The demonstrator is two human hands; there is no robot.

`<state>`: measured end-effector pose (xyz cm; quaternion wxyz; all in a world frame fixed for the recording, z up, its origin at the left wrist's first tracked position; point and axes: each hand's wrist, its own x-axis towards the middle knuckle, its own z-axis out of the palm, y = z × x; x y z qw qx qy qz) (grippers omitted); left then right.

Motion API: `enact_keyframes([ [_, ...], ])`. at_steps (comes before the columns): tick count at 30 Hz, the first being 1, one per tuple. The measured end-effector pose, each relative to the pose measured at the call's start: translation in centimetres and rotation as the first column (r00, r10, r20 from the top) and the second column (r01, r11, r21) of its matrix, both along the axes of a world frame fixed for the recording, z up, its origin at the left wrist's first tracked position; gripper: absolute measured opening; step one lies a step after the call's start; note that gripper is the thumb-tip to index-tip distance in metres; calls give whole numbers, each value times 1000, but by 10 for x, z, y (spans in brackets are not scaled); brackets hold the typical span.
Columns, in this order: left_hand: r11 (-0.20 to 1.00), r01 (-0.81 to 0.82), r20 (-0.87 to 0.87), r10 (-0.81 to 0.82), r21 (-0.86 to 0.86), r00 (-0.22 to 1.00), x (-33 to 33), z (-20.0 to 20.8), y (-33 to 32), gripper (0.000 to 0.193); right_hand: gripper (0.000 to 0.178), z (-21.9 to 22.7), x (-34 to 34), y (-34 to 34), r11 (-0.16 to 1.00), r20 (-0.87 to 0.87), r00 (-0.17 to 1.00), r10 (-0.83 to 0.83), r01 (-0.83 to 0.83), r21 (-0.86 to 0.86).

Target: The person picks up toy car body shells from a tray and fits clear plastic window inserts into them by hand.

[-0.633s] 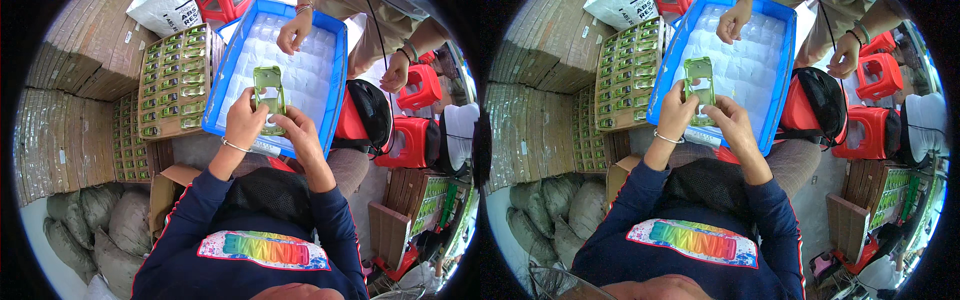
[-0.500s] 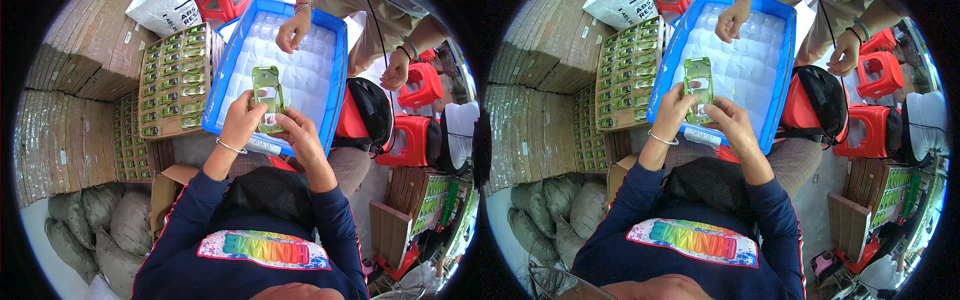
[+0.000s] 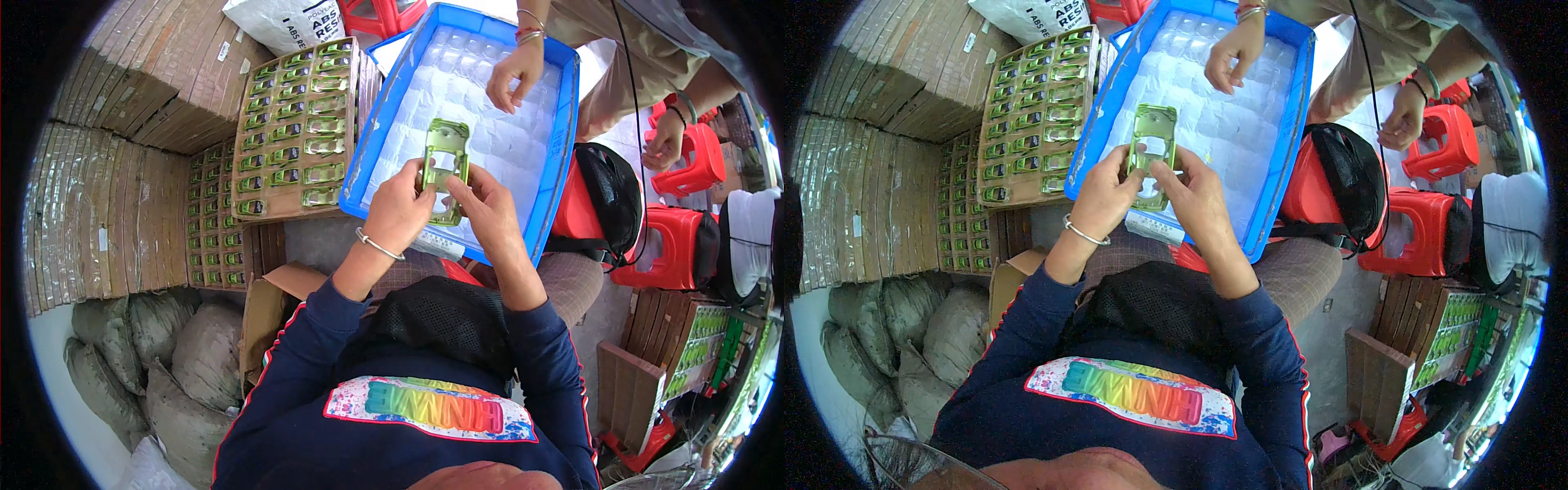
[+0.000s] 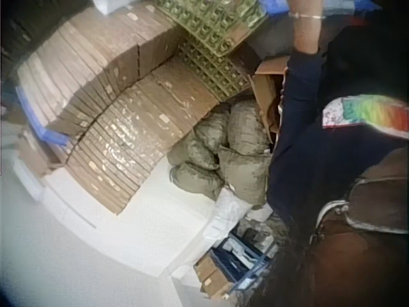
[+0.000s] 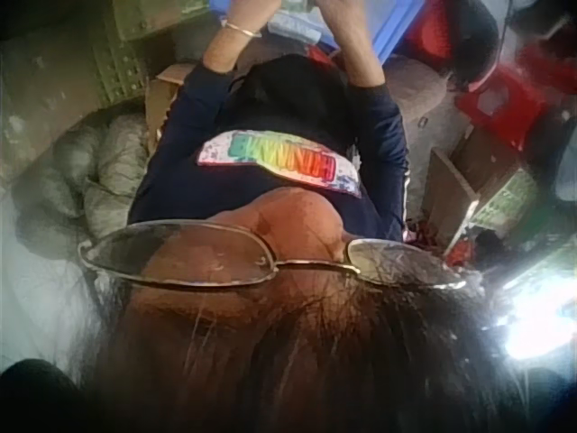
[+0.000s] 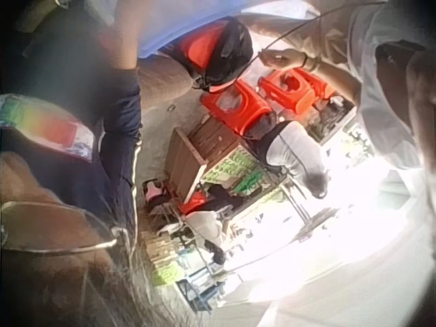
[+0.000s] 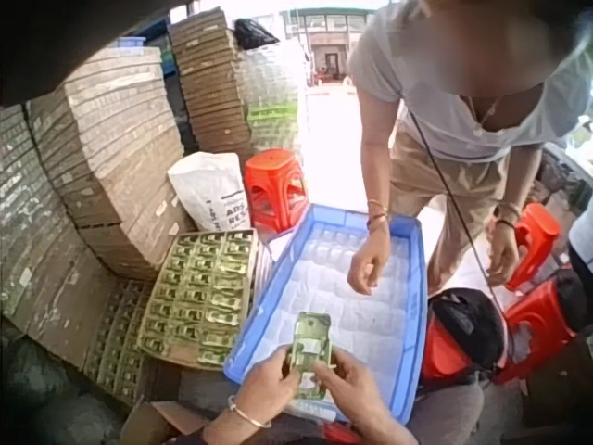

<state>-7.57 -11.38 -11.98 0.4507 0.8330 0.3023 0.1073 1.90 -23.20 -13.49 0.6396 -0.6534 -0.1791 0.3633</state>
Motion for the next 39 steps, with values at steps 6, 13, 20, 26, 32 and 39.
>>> enact_keyframes([
  [6, 971, -78, 53, 68, 226, 996, 1, -12, -9, 22, 20, -14, -6, 25, 980, 89, 977, -194, 196, -21],
  [13, 975, -204, 190, 184, 88, 964, -2, -28, -6, 17, 16, -22, -5, 34, 985, 118, 979, -168, 171, -9],
  [20, 952, -303, 318, 298, -35, 900, -13, -34, 9, 17, 16, -20, -15, 65, 992, 151, 980, -126, 123, 30],
  [26, 921, -375, 263, 389, -103, 883, -35, -33, 28, 16, 11, -15, -28, 95, 1000, 200, 980, -22, 26, -15],
  [32, 848, -435, 282, 516, -304, 809, -63, -50, 56, 17, 15, -20, -47, 138, 985, 264, 953, 146, -116, -125],
  [39, 680, -480, 205, 671, -554, 713, -124, -119, 124, 26, 42, -25, -61, 156, 937, 384, 856, 346, -293, -191],
])
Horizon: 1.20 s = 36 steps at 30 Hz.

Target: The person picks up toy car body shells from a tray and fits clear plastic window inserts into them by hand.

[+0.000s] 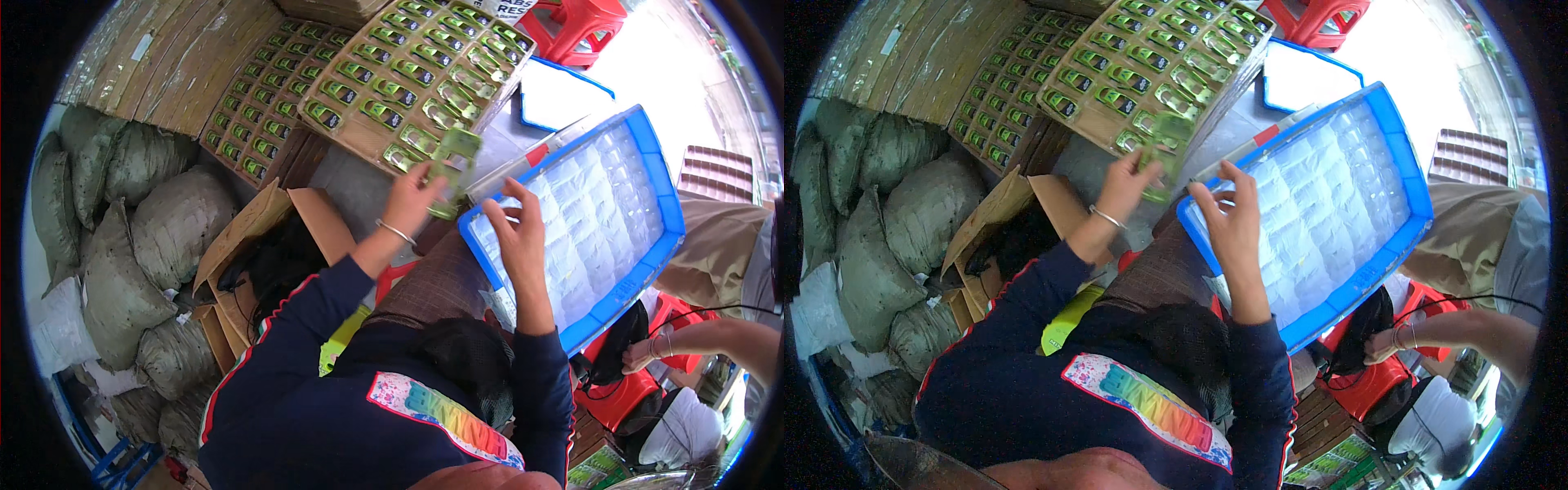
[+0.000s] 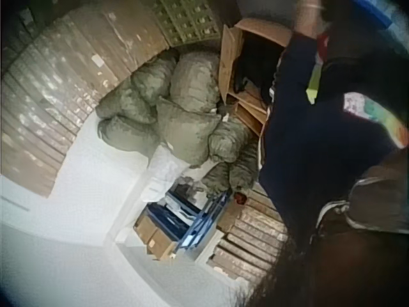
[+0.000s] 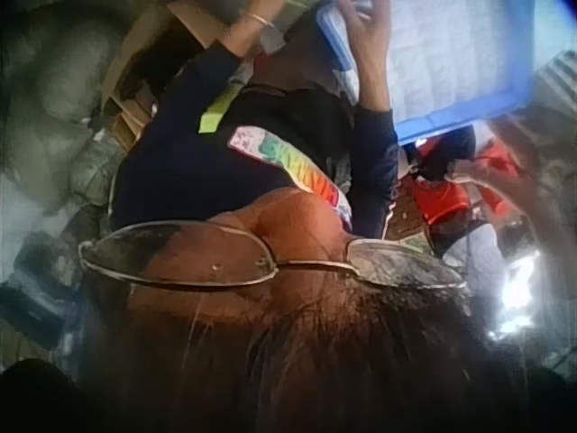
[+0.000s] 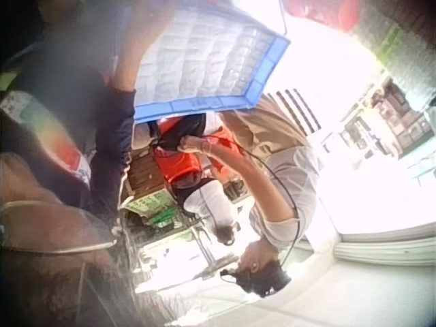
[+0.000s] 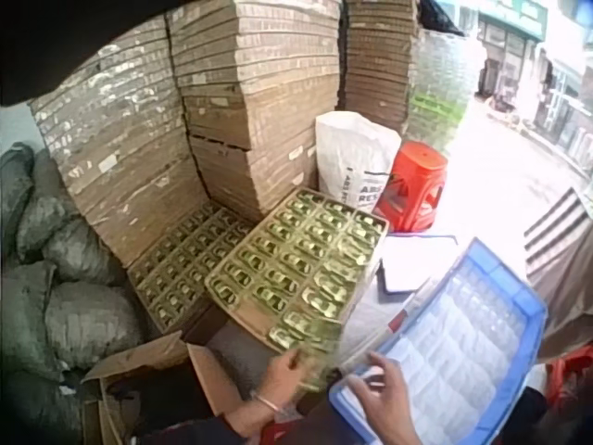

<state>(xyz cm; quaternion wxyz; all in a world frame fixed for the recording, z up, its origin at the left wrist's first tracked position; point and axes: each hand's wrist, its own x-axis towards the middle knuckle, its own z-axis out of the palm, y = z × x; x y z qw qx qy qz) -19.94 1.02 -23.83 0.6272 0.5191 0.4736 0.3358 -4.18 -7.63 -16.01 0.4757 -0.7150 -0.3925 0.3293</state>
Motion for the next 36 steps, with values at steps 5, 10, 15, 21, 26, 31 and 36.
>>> enact_keyframes([
  [5, 991, -135, -200, 133, 4, 971, -90, -76, 105, 39, 41, -34, 50, -46, 992, -95, 992, -82, 72, -108],
  [10, 961, 182, -813, 69, 211, 578, -141, -126, 201, 30, 38, -39, 84, -99, 947, -152, 953, -262, 224, -229],
  [15, 861, 507, -976, -67, 49, 209, -103, -138, 223, 22, 35, -40, 105, -132, 867, -83, 895, -438, 395, -305],
  [21, 687, 723, -997, 65, 81, 50, -104, -172, 229, 11, 32, -40, 107, -136, 844, -84, 875, -478, 430, -322],
  [26, 635, 740, -948, -40, 220, 317, -107, -180, 224, 30, 32, -43, 117, -140, 821, -57, 853, -518, 478, -312],
  [31, 507, 683, -829, 127, 526, 545, -106, -197, 247, 31, 32, -51, 130, -121, 825, 41, 879, -475, 461, -327],
  [36, 326, 889, -941, 211, 322, 264, -83, -202, 270, 32, 26, -51, 155, -101, 856, 74, 892, -447, 450, -253],
])
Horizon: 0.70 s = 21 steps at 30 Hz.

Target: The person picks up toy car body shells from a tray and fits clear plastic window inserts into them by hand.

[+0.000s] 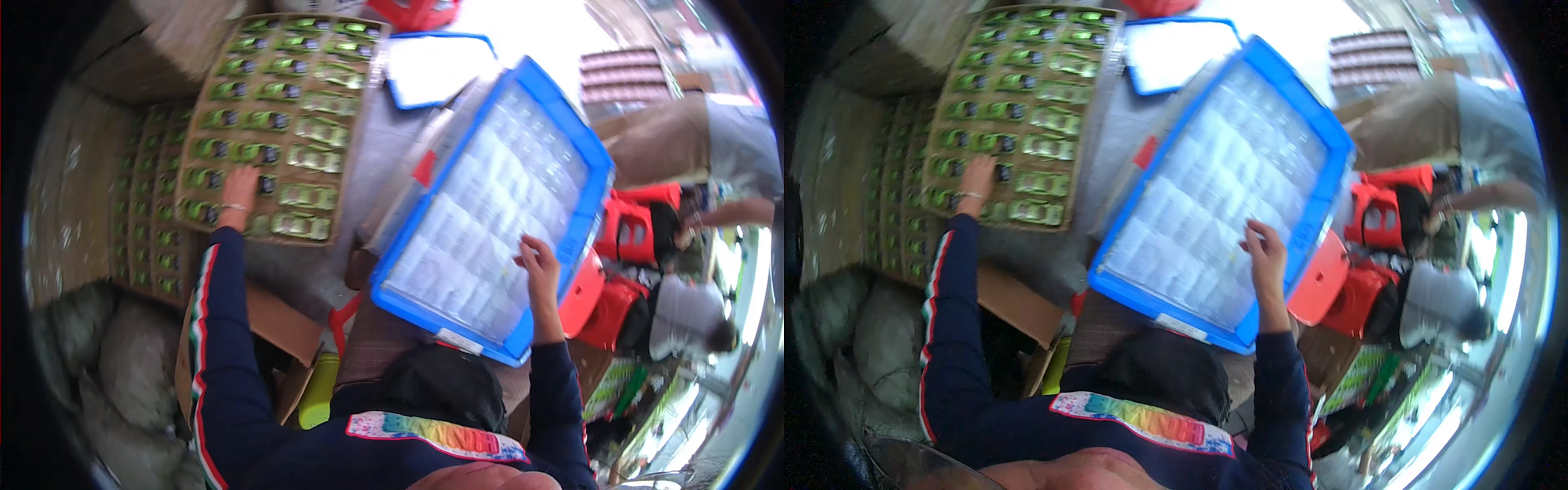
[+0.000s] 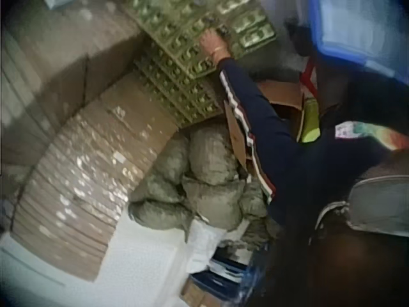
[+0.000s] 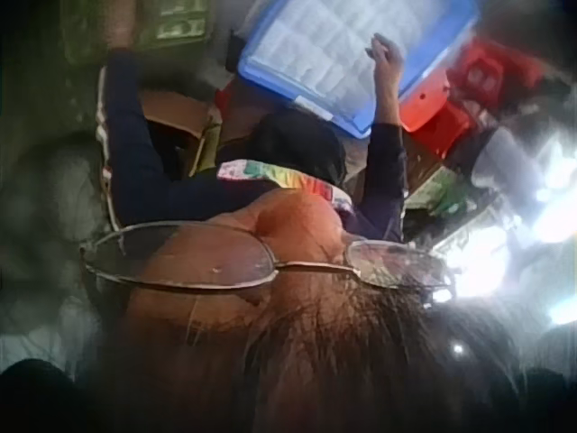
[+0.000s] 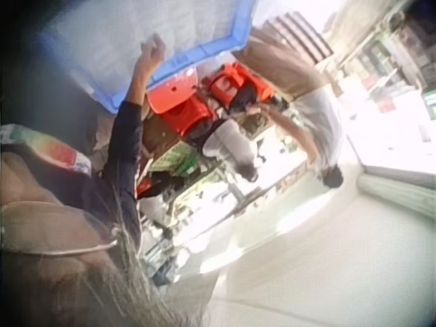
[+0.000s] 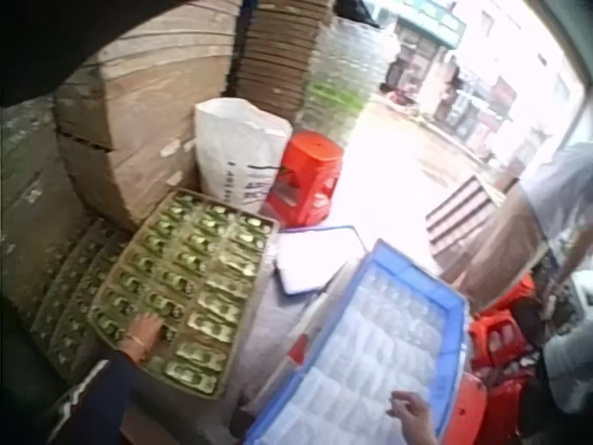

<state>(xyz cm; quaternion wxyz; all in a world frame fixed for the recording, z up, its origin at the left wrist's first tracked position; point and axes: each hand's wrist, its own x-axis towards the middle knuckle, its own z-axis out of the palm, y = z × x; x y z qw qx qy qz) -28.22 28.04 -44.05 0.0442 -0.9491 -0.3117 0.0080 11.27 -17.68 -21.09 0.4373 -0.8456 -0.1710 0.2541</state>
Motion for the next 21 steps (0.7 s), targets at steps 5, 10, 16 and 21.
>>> enact_keyframes([
  [5, 983, 180, -150, -182, -29, 972, 27, 26, -1, 46, 24, 1, 35, 7, 999, 104, 994, -23, 26, -26],
  [10, 991, 113, -127, -121, -70, 984, 8, 44, -12, 71, 25, -11, 89, 19, 1000, 239, 971, -27, 29, -4],
  [16, 945, -279, 66, 294, -174, 954, 13, 62, -40, 63, 43, -29, 165, 32, 948, 537, 844, 19, 156, -279],
  [21, 596, -318, 387, 758, -737, 525, -1, 44, -59, 56, 67, -47, 167, 51, 813, 593, 768, 241, 173, -556],
])
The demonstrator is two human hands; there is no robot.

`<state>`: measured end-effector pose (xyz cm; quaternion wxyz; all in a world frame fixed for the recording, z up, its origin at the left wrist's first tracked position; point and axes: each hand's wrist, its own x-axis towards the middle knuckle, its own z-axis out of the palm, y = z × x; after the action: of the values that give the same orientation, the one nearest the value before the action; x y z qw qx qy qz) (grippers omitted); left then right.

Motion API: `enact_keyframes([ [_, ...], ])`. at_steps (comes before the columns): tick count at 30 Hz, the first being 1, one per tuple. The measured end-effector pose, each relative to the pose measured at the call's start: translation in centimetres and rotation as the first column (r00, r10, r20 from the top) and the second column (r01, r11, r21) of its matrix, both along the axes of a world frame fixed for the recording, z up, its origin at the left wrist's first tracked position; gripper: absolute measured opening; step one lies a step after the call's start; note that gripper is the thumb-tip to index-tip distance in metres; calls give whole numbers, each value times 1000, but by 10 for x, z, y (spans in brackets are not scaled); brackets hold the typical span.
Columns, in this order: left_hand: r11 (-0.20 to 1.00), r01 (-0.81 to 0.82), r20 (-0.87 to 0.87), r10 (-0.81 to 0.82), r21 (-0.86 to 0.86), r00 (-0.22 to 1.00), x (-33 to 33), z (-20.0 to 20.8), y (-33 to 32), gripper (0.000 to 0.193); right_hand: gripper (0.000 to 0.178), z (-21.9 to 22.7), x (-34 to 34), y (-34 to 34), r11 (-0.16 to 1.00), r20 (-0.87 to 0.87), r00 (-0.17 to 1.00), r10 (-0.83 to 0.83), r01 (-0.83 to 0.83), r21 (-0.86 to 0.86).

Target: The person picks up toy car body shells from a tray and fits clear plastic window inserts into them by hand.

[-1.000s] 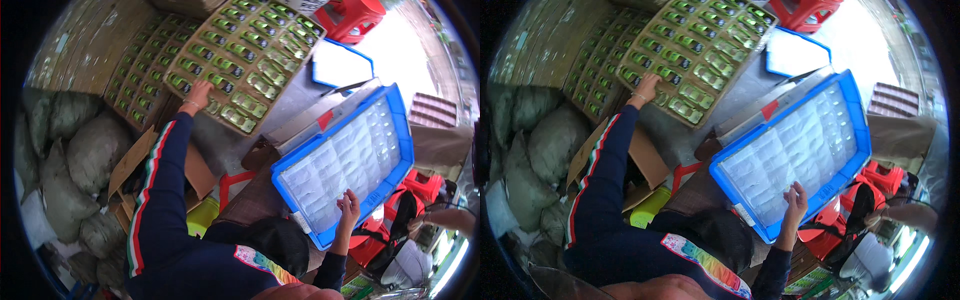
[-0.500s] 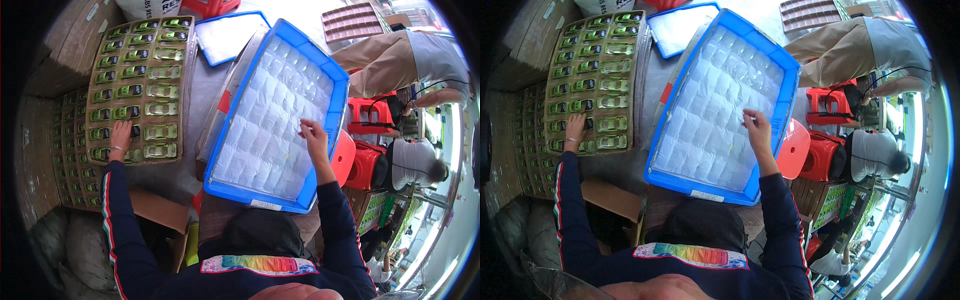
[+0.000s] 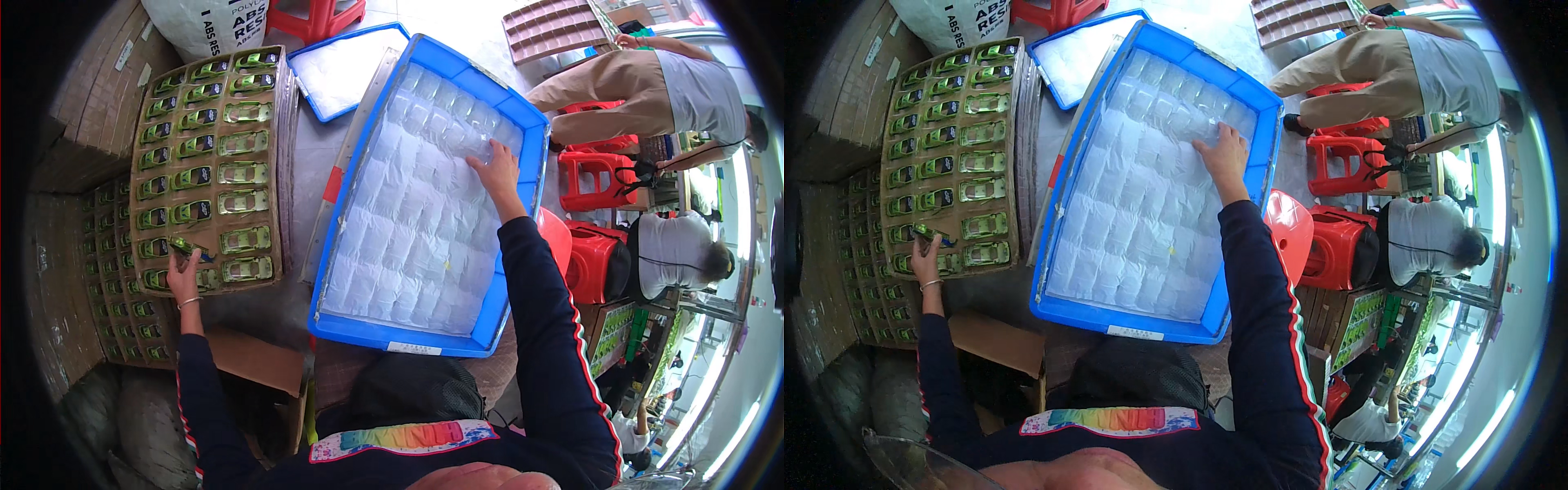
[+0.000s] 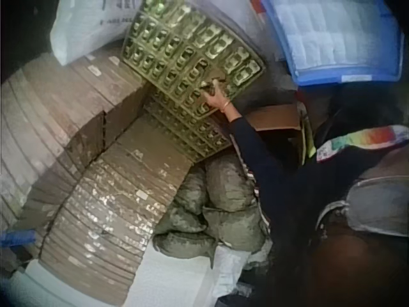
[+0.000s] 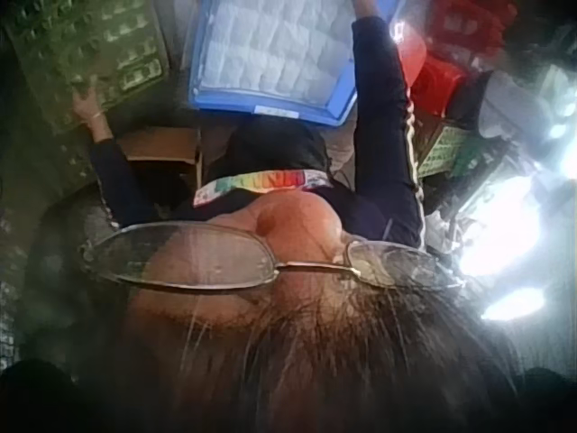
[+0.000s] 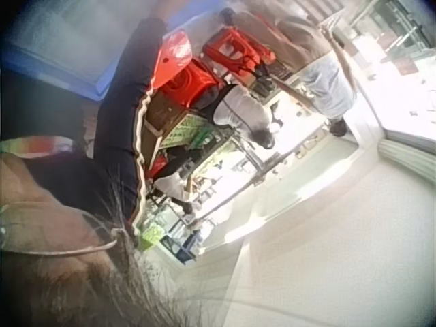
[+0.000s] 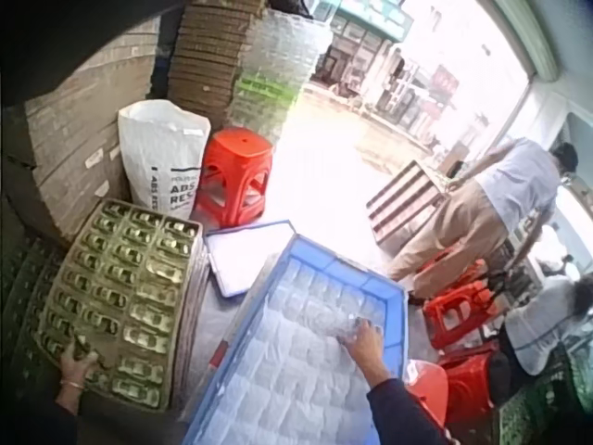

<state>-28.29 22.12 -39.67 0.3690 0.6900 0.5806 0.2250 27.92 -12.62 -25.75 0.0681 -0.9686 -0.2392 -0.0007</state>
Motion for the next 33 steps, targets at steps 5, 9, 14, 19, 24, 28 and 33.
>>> enact_keyframes([
  [5, 879, 35, 725, 368, -475, 581, 45, 40, -47, 40, 65, 12, 6, -1, 997, 45, 996, 80, -80, 14],
  [9, 838, 292, 870, 362, -462, 336, 94, 102, -77, 49, 55, 0, 13, -5, 992, 2, 999, 52, -52, 114],
  [14, 809, 497, 949, 269, -315, 165, 151, 169, -119, 57, 42, -13, 18, -13, 932, 20, 999, -36, 26, 362],
  [19, 722, 629, 952, 287, -289, 108, 192, 196, -163, 64, 27, -9, 21, -39, 593, -339, 930, -142, 354, 723],
  [24, 532, 792, 933, 337, -299, 126, 224, 207, -204, 67, 24, 2, -2, -55, 584, -487, 872, -46, 419, 695],
  [28, 484, 813, 927, 332, -325, 173, 242, 211, -237, 66, 25, -5, -22, -74, 814, -289, 957, 21, 151, 560],
  [33, 472, 809, 927, 302, -349, 224, 233, 213, -252, 66, 30, -6, -41, -77, 877, -106, 992, 63, -4, 481],
])
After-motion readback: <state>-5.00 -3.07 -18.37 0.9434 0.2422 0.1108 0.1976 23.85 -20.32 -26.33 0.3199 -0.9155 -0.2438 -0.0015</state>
